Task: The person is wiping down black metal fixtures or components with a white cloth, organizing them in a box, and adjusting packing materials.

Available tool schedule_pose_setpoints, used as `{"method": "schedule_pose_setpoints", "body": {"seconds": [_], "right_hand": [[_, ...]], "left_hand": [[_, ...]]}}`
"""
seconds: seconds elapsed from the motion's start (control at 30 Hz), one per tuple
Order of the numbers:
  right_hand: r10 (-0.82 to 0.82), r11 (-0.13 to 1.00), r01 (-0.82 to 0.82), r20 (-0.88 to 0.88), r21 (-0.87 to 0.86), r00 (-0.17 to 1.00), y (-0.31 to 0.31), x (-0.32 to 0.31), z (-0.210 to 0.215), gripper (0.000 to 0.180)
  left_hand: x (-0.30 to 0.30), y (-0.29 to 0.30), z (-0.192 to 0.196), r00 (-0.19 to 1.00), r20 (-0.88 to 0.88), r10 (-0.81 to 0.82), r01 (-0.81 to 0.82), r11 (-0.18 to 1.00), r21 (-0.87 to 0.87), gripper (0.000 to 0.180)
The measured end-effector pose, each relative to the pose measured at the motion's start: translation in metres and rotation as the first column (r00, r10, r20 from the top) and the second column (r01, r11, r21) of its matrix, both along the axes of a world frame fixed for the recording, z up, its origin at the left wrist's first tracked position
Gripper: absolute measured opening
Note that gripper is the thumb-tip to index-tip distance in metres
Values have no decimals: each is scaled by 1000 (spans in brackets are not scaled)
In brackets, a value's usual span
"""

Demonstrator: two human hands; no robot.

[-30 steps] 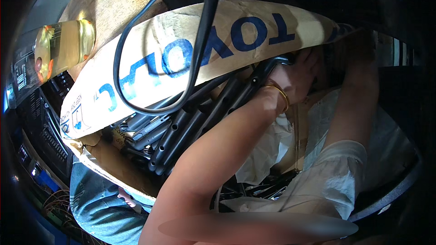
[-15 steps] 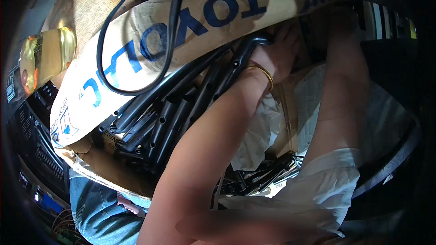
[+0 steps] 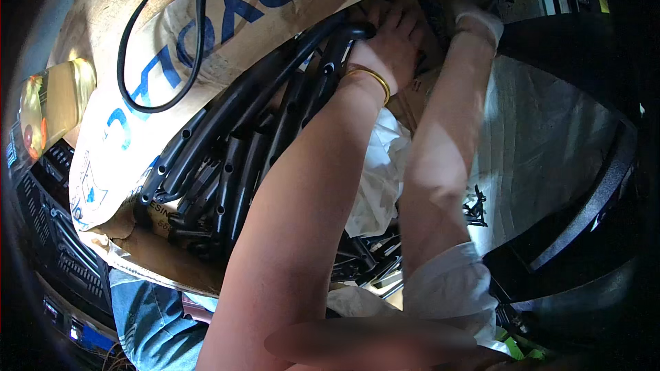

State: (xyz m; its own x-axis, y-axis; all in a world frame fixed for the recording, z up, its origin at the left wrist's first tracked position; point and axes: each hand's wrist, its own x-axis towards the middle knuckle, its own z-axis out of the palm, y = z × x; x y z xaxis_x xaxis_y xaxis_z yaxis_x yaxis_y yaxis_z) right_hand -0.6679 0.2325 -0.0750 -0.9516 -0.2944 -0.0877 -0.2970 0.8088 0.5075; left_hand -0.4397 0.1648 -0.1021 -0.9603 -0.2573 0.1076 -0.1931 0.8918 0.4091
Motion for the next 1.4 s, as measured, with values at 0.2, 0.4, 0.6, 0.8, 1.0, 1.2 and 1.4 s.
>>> {"method": "schedule_pose_setpoints", "body": {"seconds": [0.2,0.4,0.6,0.8,1.0,1.2,1.4], "right_hand": [[-76,996,78,40,-48,996,-32,115,32,37],[-138,985,146,89,-89,986,-54,44,40,37],[-116,959,128,61,-252,991,-17,-86,-40,41],[-95,886,93,18,-455,995,18,-67,-84,45],[-484,757,503,160,-418,861,12,-33,-34,51],[-433,813,470,183,-344,883,1,-16,-37,49],[-402,872,420,123,-251,908,23,-193,-29,48]], "left_hand": [[2,1,0,995,76,-57,60,998,-34,48],[2,-2,-2,998,48,-33,32,999,23,53],[0,1,-1,1000,5,-19,19,997,70,49],[2,-1,5,999,42,-30,29,999,31,51],[2,0,0,1000,16,-20,20,1000,-5,54],[10,-8,-4,999,43,-8,7,1000,30,55],[-4,6,0,999,-49,-1,5,997,77,52]]}}
